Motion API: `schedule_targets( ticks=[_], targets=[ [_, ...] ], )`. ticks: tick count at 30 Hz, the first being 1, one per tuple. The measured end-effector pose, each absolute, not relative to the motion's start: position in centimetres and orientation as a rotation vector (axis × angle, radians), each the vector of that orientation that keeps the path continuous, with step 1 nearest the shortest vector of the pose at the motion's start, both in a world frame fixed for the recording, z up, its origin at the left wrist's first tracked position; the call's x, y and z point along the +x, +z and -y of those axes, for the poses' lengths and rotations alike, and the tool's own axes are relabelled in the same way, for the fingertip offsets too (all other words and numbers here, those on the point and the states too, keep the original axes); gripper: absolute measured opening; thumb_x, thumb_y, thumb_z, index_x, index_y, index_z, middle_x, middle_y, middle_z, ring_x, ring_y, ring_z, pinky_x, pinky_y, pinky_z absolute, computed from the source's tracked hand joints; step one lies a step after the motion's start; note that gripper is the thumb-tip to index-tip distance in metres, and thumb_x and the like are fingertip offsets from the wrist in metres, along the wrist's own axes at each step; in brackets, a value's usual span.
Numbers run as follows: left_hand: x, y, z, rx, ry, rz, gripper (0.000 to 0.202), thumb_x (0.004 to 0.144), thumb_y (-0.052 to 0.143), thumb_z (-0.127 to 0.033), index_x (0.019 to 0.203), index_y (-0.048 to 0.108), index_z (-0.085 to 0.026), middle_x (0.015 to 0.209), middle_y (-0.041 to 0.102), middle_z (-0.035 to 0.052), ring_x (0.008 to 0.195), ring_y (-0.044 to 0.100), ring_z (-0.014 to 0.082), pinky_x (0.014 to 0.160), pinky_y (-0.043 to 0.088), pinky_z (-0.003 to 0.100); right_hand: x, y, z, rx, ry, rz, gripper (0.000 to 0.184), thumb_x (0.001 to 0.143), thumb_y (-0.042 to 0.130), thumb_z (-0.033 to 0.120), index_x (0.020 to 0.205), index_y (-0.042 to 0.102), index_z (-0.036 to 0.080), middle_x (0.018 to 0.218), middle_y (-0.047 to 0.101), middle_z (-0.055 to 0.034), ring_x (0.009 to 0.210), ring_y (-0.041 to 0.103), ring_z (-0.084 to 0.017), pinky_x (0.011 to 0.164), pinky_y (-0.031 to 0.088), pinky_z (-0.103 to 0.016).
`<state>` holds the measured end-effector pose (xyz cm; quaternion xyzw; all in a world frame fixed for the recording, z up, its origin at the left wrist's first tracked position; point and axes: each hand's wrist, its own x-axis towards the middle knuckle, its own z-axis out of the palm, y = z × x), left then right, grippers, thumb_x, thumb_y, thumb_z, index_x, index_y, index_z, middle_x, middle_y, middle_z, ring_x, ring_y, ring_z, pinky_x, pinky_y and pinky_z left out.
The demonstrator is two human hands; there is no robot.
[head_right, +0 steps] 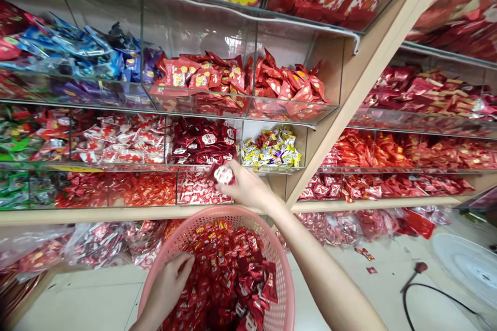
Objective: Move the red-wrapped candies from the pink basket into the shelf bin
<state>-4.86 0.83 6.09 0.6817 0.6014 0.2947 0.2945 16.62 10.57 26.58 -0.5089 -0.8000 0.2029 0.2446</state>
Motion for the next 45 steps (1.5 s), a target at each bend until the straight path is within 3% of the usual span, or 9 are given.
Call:
schedule_targets(
  ticks=[4,8,15,20,26,31,35,40,45],
  targets=[
    [-5.2,6.3,-1.3,1.811,0.783,-1.591,0.034,0.089,0.034,-0.039,0.083,0.061,-0.021,0.087,0.065,0.0053,0.080,0.062,0.0193,0.076,0.046,0.030,18.3,17.9,-4.8,-1.359,0.964,2.135,0.028,0.075,0.059,0.032,0.099,0.052,0.021,0.087,0.063,-0.0003,0.075,0.056,-0.015,0.065,0.041,-0.025],
    [-5.3,6.6,-1.2,1.794,0.758,-1.598,0.035,0.089,0.033,-0.041,0.085,0.061,-0.020,0.088,0.065,0.0056,0.078,0.062,0.0192,0.077,0.046,0.031,18.4,10.1,0.9,-1.536,1.191,2.123,0.036,0.069,0.063,0.029,0.102,0.054,0.021,0.093,0.065,-0.0014,0.082,0.058,-0.017,0.069,0.041,-0.025],
    [-5.1,6.2,-1.0,1.796,0.776,-1.603,0.036,0.088,0.034,-0.043,0.084,0.062,-0.021,0.086,0.065,0.0058,0.078,0.063,0.0204,0.079,0.048,0.032,16.9,4.4,5.7,-1.518,1.305,2.186,0.050,0.063,0.067,0.033,0.110,0.053,0.027,0.111,0.063,-0.0025,0.098,0.059,-0.021,0.079,0.042,-0.024],
    [-5.0,6.1,-1.1,1.787,0.776,-1.596,0.037,0.088,0.033,-0.044,0.083,0.061,-0.021,0.085,0.065,0.0059,0.079,0.063,0.0209,0.080,0.047,0.033,15.6,0.0,6.1,-1.606,1.166,2.374,0.038,0.069,0.063,0.042,0.104,0.056,0.029,0.106,0.064,-0.0042,0.096,0.057,-0.024,0.081,0.042,-0.028],
    [-5.5,5.9,-1.2,1.766,0.773,-1.599,0.036,0.088,0.033,-0.045,0.085,0.060,-0.021,0.088,0.065,0.0061,0.078,0.063,0.0203,0.076,0.047,0.032,16.8,1.7,5.3,-1.681,0.903,2.391,0.051,0.064,0.067,0.036,0.113,0.055,0.027,0.113,0.056,-0.0060,0.107,0.049,-0.025,0.093,0.037,-0.032],
    [-5.5,6.0,-1.2,1.770,0.780,-1.598,0.035,0.088,0.034,-0.044,0.086,0.061,-0.021,0.088,0.066,0.0054,0.076,0.062,0.0199,0.072,0.047,0.030,18.4,3.0,4.9,-1.747,0.714,2.390,0.058,0.064,0.069,0.043,0.118,0.054,0.031,0.119,0.048,-0.0068,0.115,0.041,-0.030,0.100,0.030,-0.041],
    [-5.3,6.1,-1.1,1.791,0.805,-1.608,0.033,0.088,0.036,-0.040,0.085,0.063,-0.021,0.086,0.066,0.0047,0.075,0.062,0.0187,0.071,0.047,0.029,18.4,-0.2,5.4,-1.696,0.573,2.538,0.057,0.057,0.073,0.053,0.108,0.059,0.032,0.118,0.050,-0.0063,0.109,0.044,-0.032,0.093,0.036,-0.044],
    [-5.6,5.6,-1.2,1.793,0.815,-1.608,0.033,0.088,0.037,-0.040,0.082,0.063,-0.021,0.084,0.067,0.0038,0.074,0.063,0.0180,0.071,0.048,0.028,17.9,-2.6,5.3,-1.577,0.278,2.636,0.034,0.071,0.062,0.053,0.097,0.061,0.031,0.098,0.058,-0.0055,0.088,0.052,-0.025,0.076,0.044,-0.037],
    [-6.3,4.4,-1.6,1.783,0.871,-1.639,0.033,0.087,0.038,-0.041,0.082,0.064,-0.021,0.086,0.068,0.0051,0.080,0.064,0.0199,0.074,0.049,0.030,17.8,5.1,1.8,-1.511,0.427,2.593,0.055,0.064,0.068,0.053,0.111,0.054,0.028,0.105,0.055,-0.0054,0.095,0.051,-0.026,0.079,0.043,-0.037]
  ],
)
